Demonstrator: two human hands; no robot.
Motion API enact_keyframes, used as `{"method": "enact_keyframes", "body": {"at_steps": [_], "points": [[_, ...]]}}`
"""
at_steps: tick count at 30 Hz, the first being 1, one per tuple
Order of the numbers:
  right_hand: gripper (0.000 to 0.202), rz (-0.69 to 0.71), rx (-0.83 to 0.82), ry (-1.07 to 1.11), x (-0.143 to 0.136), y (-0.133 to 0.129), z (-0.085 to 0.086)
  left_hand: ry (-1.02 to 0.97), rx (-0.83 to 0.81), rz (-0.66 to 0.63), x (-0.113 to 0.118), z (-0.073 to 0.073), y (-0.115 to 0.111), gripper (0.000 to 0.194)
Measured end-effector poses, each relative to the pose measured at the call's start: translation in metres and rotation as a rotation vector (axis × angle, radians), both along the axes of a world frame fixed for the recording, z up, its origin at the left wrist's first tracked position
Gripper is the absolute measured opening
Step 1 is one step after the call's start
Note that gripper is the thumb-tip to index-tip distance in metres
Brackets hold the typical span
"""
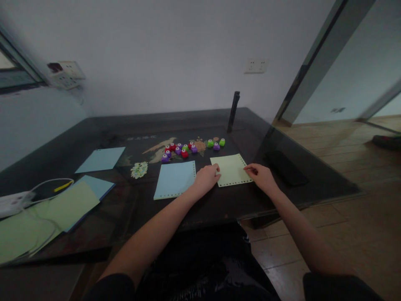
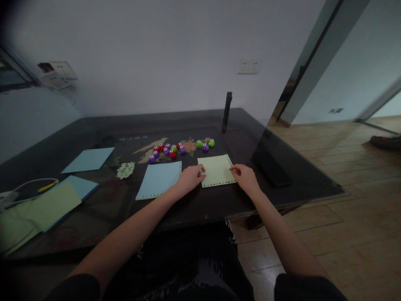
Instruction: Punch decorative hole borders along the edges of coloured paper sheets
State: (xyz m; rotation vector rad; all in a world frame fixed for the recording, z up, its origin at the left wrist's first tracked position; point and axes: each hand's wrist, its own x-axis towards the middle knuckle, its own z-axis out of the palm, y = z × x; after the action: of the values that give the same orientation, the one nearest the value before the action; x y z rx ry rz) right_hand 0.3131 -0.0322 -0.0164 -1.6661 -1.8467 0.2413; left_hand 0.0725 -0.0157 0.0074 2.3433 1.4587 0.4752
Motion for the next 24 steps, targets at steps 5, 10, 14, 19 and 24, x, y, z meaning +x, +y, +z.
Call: {"method": "enact_keyframes", "body": {"at_steps": [5,10,14,19,24], "points": [[0.021,0.003,-0.006,0.011,0.0,-0.001,0.0,0.016,0.014,-0.002,0.0,-0.001,0.0,0.016],[0.02,0.004,0.012,-0.05,-0.001,-0.002,0.001,0.029,0.015,-0.004,0.0,-0.001,0.0,0.016],[0.019,-0.014,0.071,-0.116,-0.002,-0.002,-0.002,0.049,0.022,-0.001,0.0,-0.003,0.0,0.018],[0.018,-0.025,0.119,-0.117,-0.002,-0.005,-0.002,0.072,0.044,-0.037,-0.002,0.004,-0.004,0.021],[0.018,0.02,0.143,-0.063,-0.018,-0.005,0.013,-0.02,0.142,-0.092,-0.031,0.033,-0.005,0.024]]}}
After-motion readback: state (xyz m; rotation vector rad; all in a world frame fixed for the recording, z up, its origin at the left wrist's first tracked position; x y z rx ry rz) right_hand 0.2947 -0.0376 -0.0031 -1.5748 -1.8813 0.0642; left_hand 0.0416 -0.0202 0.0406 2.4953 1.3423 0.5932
